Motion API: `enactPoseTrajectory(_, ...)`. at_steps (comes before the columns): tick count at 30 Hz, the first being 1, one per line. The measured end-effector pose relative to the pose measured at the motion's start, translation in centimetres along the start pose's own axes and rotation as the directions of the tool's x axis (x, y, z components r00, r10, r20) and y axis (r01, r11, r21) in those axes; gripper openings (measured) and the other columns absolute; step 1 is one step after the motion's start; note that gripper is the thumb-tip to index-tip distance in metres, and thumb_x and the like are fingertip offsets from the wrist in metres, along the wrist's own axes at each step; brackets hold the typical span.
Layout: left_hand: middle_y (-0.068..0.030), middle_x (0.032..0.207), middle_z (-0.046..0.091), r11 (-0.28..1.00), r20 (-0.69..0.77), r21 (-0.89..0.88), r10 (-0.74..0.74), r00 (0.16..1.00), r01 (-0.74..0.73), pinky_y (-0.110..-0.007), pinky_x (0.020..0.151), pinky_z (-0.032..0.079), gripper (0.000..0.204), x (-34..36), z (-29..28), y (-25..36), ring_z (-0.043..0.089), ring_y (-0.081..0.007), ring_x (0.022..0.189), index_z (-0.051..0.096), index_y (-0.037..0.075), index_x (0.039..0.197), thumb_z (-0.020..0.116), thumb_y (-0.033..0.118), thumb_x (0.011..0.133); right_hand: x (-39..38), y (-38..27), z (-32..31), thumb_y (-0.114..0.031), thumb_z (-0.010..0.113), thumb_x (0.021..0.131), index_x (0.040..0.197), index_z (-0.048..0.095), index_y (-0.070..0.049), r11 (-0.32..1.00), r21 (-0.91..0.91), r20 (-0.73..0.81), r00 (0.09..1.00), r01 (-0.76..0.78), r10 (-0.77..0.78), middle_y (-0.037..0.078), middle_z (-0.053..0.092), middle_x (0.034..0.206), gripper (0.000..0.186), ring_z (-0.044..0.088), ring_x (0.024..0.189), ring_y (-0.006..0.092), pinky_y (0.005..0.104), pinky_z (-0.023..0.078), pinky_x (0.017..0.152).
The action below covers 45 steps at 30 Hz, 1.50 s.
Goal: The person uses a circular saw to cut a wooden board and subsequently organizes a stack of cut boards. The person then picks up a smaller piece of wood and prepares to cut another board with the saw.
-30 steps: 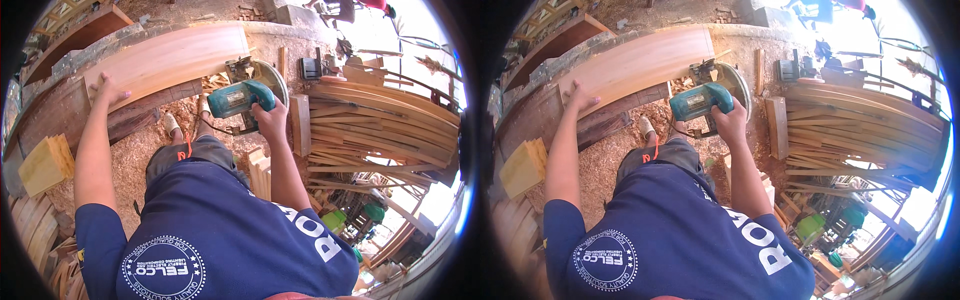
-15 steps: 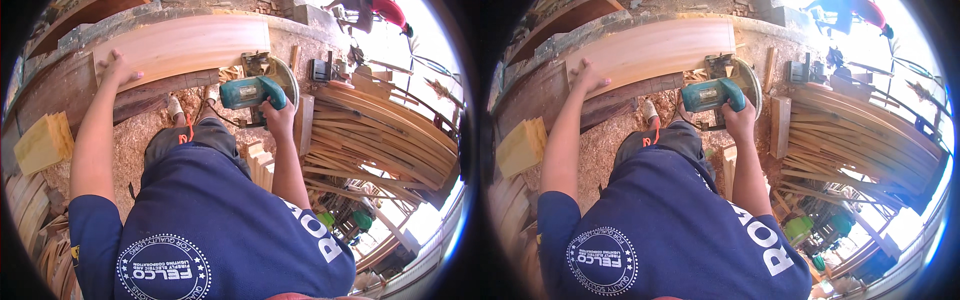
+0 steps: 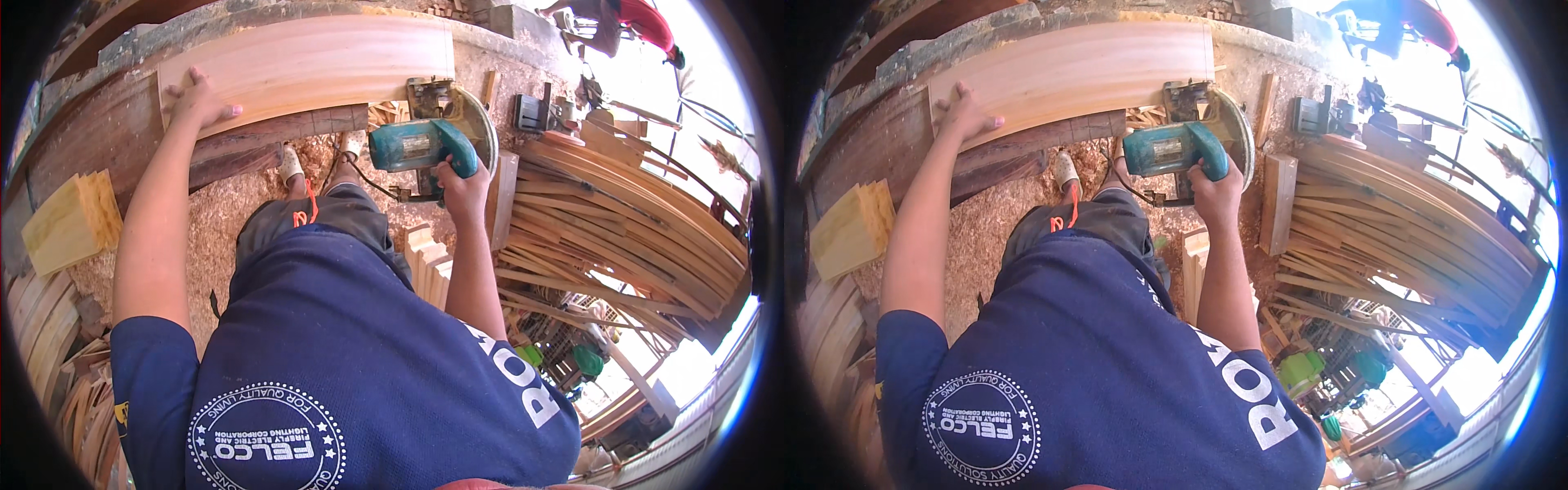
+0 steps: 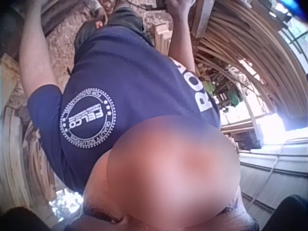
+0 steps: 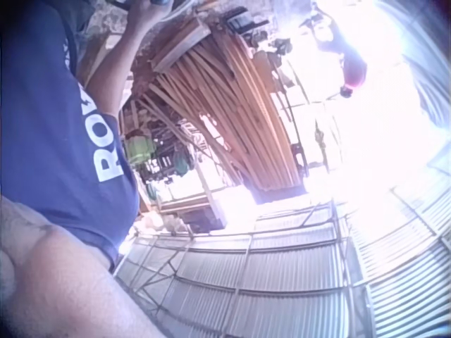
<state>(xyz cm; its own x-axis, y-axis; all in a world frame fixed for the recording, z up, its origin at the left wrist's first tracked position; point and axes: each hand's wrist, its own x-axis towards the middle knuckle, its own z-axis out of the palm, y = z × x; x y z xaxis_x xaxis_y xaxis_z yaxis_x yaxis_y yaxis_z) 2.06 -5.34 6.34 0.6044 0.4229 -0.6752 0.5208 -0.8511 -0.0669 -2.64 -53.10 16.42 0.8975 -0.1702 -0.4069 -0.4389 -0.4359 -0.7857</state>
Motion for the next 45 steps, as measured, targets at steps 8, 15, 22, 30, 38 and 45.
enactPoseTrajectory(8,-0.019,0.176,0.017,1.0,0.002,0.018,-0.025,1.0,0.025,-0.081,0.116,0.019,0.14,0.4,0.2,0.0,0.003,-0.0619,0.156,0.006,0.0,0.168,0.092,0.055,0.073,0.0,0.1,0.2,-0.006,0.072,0.085,0.095,0.066,-0.001,1.0,0.0,-0.007,1.0,0.004,-0.004,0.001,0.064,0.078,0.013,0.059,0.065,0.0086,0.0271,0.048,0.06)
enactPoseTrajectory(15,-0.0125,0.178,0.008,1.0,-0.04,0.024,-0.019,0.999,0.02,-0.083,0.116,0.018,0.133,1.7,1.6,-0.8,0.001,-0.0637,0.155,0.014,0.001,0.168,0.092,0.054,0.073,0.0,-0.1,0.4,-0.006,0.072,0.085,0.095,0.067,-0.001,1.0,0.0,-0.008,1.0,-0.02,0.02,0.001,0.065,0.079,0.012,0.059,0.066,0.0087,0.0274,0.049,0.061)
enactPoseTrajectory(22,-0.0123,0.179,0.007,0.999,-0.016,0.043,0.008,1.0,-0.007,-0.084,0.115,0.018,0.133,1.3,1.2,-0.5,0.0,-0.0643,0.154,0.014,0.002,0.168,0.092,0.054,0.074,-0.1,0.0,0.4,-0.006,0.073,0.085,0.094,0.067,-0.002,1.0,-0.005,-0.014,1.0,-0.014,0.014,0.001,0.065,0.079,0.012,0.06,0.068,0.009,0.027,0.049,0.064)
enactPoseTrajectory(30,-0.02,0.176,0.016,0.999,0.005,0.045,-0.005,1.0,0.005,-0.079,0.117,0.021,0.139,-0.5,-0.5,0.5,0.006,-0.061,0.156,0.005,-0.002,0.167,0.091,0.054,0.074,-0.3,1.5,0.8,-0.006,0.073,0.087,0.094,0.067,-0.002,1.0,0.021,-0.042,0.999,0.011,-0.01,0.001,0.065,0.077,0.01,0.06,0.067,0.009,0.0272,0.048,0.063)
enactPoseTrajectory(38,-0.0248,0.174,0.019,0.997,0.02,0.024,-0.069,0.997,0.068,-0.077,0.119,0.021,0.141,0.3,0.1,0.2,0.006,-0.0608,0.156,0.001,-0.002,0.167,0.092,0.051,0.074,-0.1,1.5,1.5,-0.005,0.073,0.087,0.093,0.067,-0.003,0.998,0.058,-0.065,0.998,0.021,-0.017,0.0,0.064,0.076,0.009,0.059,0.066,0.0079,0.0265,0.048,0.061)
enactPoseTrajectory(45,-0.037,0.168,0.02,0.995,0.016,-0.037,-0.091,0.996,0.092,-0.076,0.12,0.02,0.146,-0.6,-0.6,0.6,0.007,-0.0624,0.155,-0.003,-0.002,0.167,0.095,0.05,0.072,0.4,1.6,1.8,-0.004,0.072,0.086,0.092,0.067,-0.004,0.997,0.08,-0.06,0.998,0.007,-0.002,-0.001,0.064,0.077,0.008,0.059,0.066,0.0077,0.0263,0.048,0.061)
